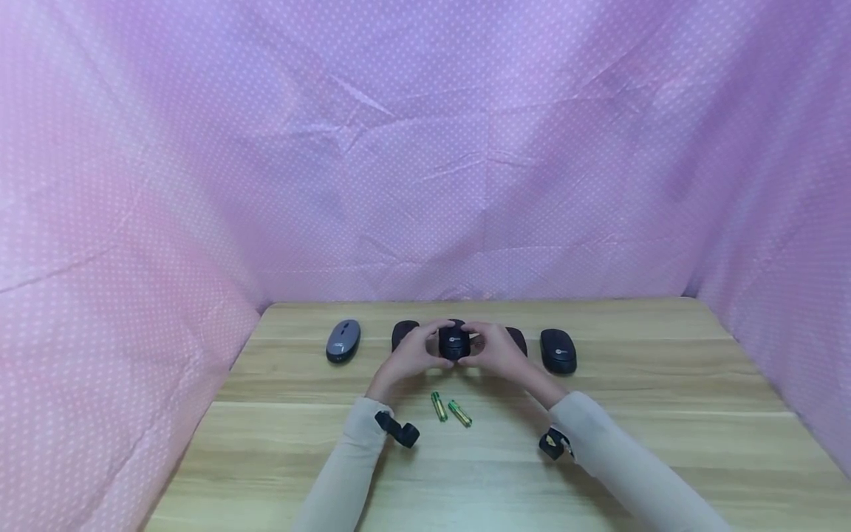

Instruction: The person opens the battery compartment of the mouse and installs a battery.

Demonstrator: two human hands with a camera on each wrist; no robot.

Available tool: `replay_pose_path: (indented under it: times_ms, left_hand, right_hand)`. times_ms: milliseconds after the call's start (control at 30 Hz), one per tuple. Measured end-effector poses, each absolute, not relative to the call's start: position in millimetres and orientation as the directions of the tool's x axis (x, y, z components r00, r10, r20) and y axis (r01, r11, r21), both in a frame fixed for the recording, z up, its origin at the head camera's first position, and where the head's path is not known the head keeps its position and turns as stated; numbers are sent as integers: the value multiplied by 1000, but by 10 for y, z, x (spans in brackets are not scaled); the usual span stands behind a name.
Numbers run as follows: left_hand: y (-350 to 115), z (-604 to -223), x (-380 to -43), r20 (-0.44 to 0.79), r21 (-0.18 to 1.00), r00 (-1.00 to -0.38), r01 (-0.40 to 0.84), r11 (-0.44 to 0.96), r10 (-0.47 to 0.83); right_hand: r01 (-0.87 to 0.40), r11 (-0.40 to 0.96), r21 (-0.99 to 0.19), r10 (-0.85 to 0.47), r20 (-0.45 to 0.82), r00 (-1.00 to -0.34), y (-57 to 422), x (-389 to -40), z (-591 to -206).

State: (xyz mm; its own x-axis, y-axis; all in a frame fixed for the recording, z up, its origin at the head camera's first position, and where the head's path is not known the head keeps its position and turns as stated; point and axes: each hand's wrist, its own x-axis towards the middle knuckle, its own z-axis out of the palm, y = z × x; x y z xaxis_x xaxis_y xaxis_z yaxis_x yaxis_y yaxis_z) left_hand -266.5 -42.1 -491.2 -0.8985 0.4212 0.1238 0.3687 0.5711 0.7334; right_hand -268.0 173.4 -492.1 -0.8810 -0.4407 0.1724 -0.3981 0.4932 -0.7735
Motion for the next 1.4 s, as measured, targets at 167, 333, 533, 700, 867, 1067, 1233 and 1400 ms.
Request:
replay_pose_path:
  times_ms: [167, 333, 533, 700, 867, 1067, 1233, 1400]
  left_hand:
    - [-403, -4977, -2694, 143, 692, -885, 409, 594, 443]
    - [-384, -5008, -2707, 149, 631, -884, 430, 645, 444]
    - [-361, -5008, -2690, 118, 629, -897, 400, 667, 426]
    - [-348, -4995, -2658, 96, 607, -901, 390, 692, 423]
    - [-351, -4996, -2652, 86, 594, -902, 388, 705, 424]
    - [-350, -5018, -2668, 74, 577, -904, 383, 721, 421]
    - [-348, -5018, -2664, 63, 580, -907, 373, 724, 417]
    - [-341, -5021, -2668, 57, 582, -910, 364, 727, 410]
  right_hand:
    - [-376, 519, -768, -434, 142, -889, 1737, -2668, -4924]
    - [-362, 536, -762, -438, 116, -891, 1724, -2668, -4927]
    - [-380, 575, -725, -444, 114, -889, 1699, -2661, -4925]
    - [-389, 602, -697, -444, 113, -889, 1690, -2650, -4944]
    - [-390, 641, -661, -434, 107, -895, 1661, -2668, -4965]
    - [-388, 687, -615, -424, 96, -901, 1624, -2682, -4990]
    - [-382, 701, -602, -419, 86, -904, 1613, -2685, -4996]
    - [-372, 703, -606, -412, 80, -908, 1613, -2670, -4989]
